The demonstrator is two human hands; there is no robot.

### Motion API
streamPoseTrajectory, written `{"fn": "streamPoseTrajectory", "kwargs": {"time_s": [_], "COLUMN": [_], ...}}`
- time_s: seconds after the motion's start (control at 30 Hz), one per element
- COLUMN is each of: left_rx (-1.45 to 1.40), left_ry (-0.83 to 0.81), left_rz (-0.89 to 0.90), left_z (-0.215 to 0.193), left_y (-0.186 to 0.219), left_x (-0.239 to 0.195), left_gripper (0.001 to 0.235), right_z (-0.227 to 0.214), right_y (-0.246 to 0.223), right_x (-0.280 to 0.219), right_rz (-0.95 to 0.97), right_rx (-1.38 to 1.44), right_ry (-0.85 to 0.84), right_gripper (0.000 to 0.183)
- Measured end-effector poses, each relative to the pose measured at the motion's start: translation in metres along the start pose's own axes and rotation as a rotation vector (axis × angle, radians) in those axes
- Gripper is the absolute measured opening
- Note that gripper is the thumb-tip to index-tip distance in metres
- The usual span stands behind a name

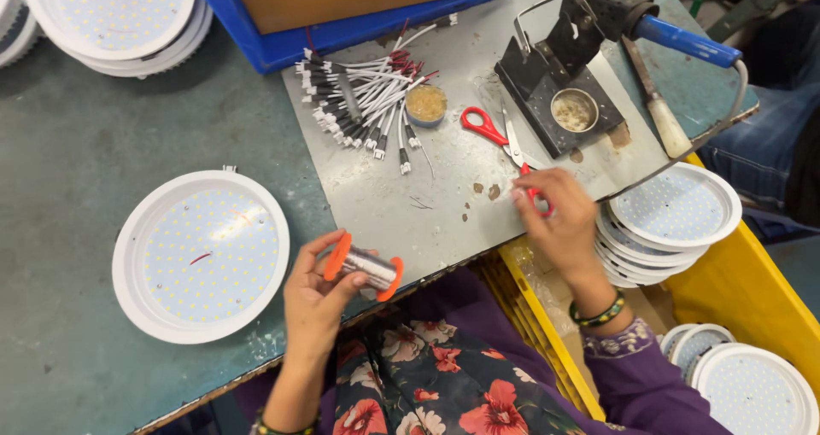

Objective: The person solders wires onto LED light panels using a soldering iron and solder wire. They handle multiple LED panels, apply solder to connection points, and use a small container of paste-like material on the panels.

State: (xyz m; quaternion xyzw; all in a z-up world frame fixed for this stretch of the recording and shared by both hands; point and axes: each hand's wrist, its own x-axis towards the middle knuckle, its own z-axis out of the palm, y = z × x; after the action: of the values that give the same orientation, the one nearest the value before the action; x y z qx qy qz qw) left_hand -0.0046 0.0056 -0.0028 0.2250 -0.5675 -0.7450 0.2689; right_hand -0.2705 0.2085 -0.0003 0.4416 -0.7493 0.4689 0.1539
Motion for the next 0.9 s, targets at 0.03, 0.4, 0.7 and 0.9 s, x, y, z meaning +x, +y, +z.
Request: {"fn": "streamPoseTrajectory", "kwargs": {"time_s": [0.03,0.4,0.7,0.9], "left_rx": [-0.014,0.037,0.04,-0.031], "left_ry": [0.013,0.062,0.054,0.07], "left_rz": [0.013,0.094,0.067,0.047], "left_z": [0.004,-0.009,-0.01,0.004], "left_y": [-0.004,-0.018,-0.017,-0.014], "left_x": [0.002,0.003,0.001,0.011], "left_gripper": [0.06,0.061,0.062,0.059], "right_z": [-0.008,-0.026,-0.005,0.035], "right_y": [0.004,0.019,0.006,-0.047], "right_x": [0.004,0.01,0.016,-0.007], "right_rz": [0.028,0.149,0.166,-0.061], "right_rx": [-0.008,-0.118,-0.084,0.172], "right_ry": [0.024,0.129,0.011,-0.291], "right_gripper": [0.012,0.008,0.007,0.02]}}
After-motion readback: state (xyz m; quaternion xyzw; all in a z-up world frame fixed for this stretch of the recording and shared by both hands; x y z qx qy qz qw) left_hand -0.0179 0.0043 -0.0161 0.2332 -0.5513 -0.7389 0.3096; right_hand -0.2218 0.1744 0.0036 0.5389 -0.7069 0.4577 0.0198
